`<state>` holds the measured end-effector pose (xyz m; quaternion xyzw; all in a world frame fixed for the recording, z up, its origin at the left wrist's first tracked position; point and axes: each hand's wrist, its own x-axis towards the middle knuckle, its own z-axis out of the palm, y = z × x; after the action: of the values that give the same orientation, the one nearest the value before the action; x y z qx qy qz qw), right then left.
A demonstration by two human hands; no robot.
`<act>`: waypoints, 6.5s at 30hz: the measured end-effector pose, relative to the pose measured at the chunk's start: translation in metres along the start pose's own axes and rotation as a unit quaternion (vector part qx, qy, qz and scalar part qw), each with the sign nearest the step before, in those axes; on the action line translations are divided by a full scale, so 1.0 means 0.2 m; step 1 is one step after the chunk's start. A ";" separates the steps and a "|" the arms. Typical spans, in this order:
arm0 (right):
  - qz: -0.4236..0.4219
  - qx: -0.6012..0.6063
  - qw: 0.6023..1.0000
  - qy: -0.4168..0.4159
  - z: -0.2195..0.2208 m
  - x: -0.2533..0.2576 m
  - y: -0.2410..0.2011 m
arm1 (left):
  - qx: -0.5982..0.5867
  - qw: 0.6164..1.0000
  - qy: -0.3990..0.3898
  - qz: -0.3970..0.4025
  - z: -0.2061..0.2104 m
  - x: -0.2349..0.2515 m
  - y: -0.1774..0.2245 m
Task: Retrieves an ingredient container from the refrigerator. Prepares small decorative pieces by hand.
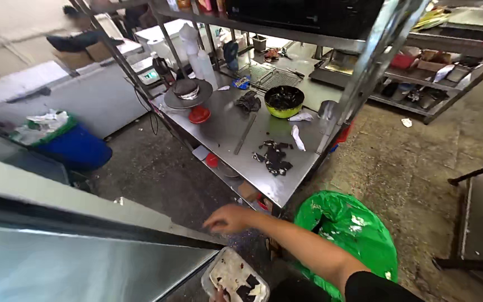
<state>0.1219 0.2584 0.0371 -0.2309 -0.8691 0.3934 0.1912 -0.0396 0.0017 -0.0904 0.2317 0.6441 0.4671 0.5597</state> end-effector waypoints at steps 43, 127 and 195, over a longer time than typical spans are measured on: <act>0.304 -0.154 0.806 0.484 0.24 -0.26 0.71 | 0.189 0.935 -0.251 -0.163 0.94 1.55 0.54; 0.334 -0.171 0.779 0.502 -0.21 -0.20 0.94 | 0.168 0.942 -0.253 -0.143 0.84 1.70 0.51; 0.578 -0.216 0.744 0.255 -0.98 -0.16 1.15 | 0.203 0.943 -0.221 -0.147 0.82 1.79 0.61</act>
<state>0.3062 0.4921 -0.0235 -0.8160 -0.5494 0.1572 0.0868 -0.0078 0.4082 -0.1552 0.3409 0.6121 0.1763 0.6914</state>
